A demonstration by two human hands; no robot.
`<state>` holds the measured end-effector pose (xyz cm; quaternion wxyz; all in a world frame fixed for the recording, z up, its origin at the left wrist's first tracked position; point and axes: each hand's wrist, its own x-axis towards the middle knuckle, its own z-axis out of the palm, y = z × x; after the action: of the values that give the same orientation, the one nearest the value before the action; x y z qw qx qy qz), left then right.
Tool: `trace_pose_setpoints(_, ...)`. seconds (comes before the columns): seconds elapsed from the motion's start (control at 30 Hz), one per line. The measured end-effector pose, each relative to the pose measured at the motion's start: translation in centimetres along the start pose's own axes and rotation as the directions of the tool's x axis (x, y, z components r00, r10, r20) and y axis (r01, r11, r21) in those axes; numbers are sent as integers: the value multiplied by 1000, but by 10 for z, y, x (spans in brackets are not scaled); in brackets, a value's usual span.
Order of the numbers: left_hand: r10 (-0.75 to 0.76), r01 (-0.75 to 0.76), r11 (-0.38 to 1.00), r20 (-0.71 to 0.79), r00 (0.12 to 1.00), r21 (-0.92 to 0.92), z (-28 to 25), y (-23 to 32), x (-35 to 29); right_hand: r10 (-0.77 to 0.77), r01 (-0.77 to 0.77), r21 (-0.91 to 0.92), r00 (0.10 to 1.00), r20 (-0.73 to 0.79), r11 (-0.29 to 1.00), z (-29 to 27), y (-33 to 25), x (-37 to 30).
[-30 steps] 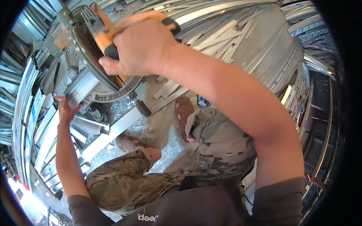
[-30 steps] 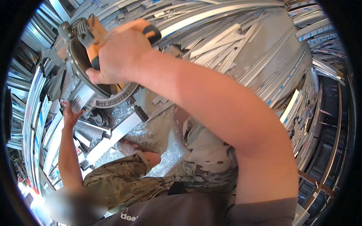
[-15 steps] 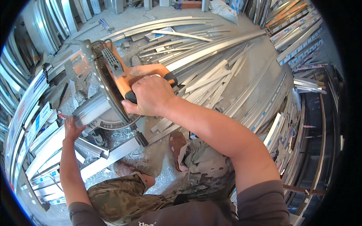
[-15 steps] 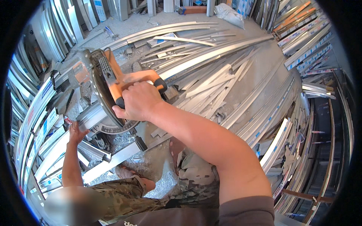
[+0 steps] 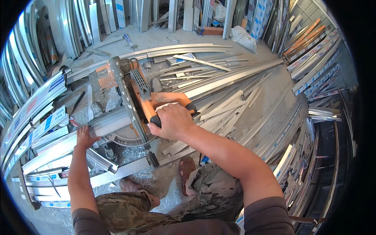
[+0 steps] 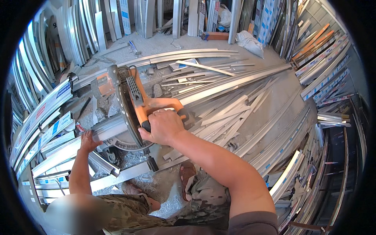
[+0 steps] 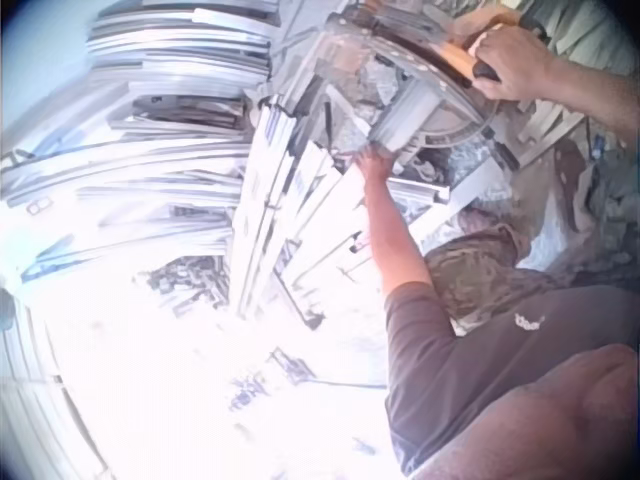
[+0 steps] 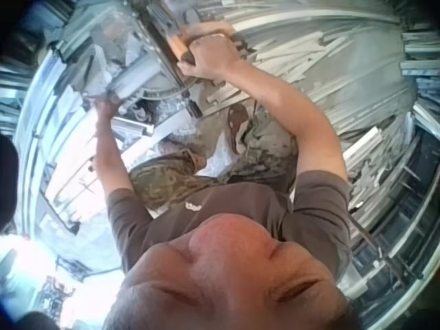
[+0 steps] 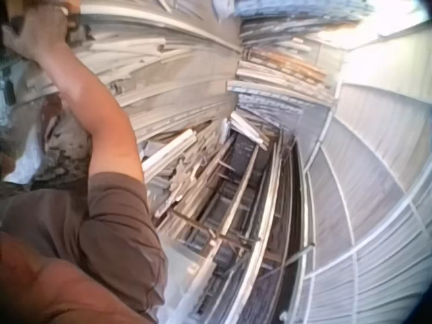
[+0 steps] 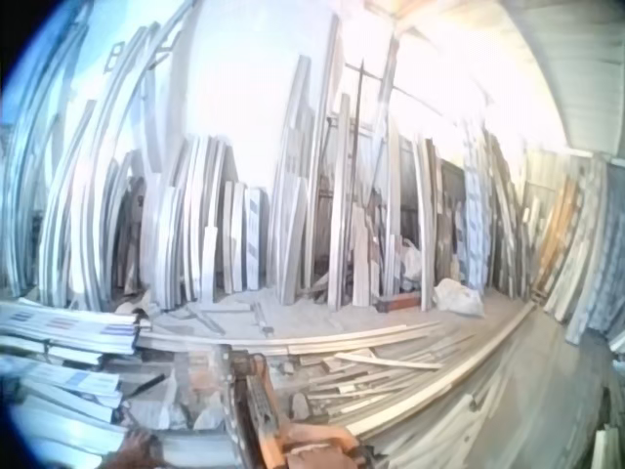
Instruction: The person measures and marks aluminum profiles with a tape measure and marker, then cuts them using a miter saw. The person repeats this process for several pieces, stacking the cut pieces aside.
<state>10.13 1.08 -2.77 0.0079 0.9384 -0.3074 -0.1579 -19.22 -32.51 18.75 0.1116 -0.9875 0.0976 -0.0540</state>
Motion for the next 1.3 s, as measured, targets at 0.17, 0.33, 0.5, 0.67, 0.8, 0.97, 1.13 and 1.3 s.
trace_pose_setpoints(0.17,-2,2,1000,-19,1000,-7,2,-3,1,-7,7,-4,1000,-2,1000,3,-2,-2)
trace_pose_setpoints(0.33,16,-17,1000,-47,999,-25,0,2,-2,-28,28,6,998,-48,1000,10,2,-5)
trace_pose_setpoints(0.5,18,-19,1000,-54,998,-21,-7,4,-4,-27,27,-9,999,-21,1000,8,0,-6)
trace_pose_setpoints(0.67,20,-21,1000,-75,997,-8,-1,2,-5,-4,7,-42,998,70,999,4,-3,-8)
trace_pose_setpoints(0.8,26,-28,999,-81,996,-18,0,1,-6,-11,14,-48,998,61,999,7,-3,-10)
trace_pose_setpoints(0.97,9,-11,999,-52,999,-30,-5,1,-7,-59,58,-33,997,-38,998,22,4,-13)
trace_pose_setpoints(1.13,-2,2,1000,-7,1000,-31,-5,9,-4,-73,74,-78,997,10,994,25,3,-24)
trace_pose_setpoints(1.3,-19,18,999,-20,1000,-45,10,-17,0,-85,85,-68,996,12,994,29,-1,-16)
